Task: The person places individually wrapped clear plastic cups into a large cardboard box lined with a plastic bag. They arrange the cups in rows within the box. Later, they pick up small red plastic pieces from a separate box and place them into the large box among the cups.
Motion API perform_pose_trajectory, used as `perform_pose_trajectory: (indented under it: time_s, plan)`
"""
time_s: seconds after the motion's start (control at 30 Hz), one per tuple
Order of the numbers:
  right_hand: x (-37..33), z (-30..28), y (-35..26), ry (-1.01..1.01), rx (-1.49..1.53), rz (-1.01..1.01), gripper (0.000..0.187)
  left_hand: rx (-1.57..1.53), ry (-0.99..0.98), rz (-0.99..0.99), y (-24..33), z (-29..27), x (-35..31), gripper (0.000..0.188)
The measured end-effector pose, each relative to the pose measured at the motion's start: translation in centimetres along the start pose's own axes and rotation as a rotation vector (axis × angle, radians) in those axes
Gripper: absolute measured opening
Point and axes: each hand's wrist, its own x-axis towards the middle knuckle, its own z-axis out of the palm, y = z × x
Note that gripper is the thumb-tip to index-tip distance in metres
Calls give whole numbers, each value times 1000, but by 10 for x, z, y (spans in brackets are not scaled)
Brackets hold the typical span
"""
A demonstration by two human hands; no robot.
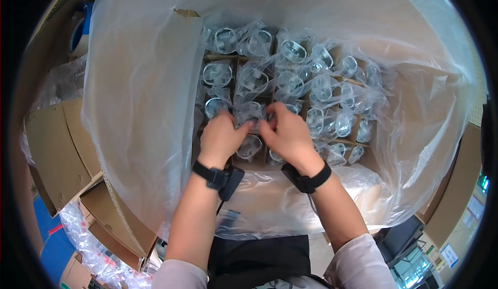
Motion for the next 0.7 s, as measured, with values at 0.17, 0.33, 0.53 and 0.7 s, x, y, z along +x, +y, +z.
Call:
perform_pose_trajectory:
  time_s: [0.17,0.33,0.53,0.7]
  plan:
    - [26,27,20,111,-131,-40,30,31,147,47,15,16,13,30]
    - [4,-10,27,1,38,19,13,-393,176,66,-21,-4,16,21]
    - [7,3,-6,-149,-267,-162,30,-465,19,40,-12,20,22,28]
    - [-10,-3,9,-158,-373,-195,10,-564,261,-147,-11,6,23,28]
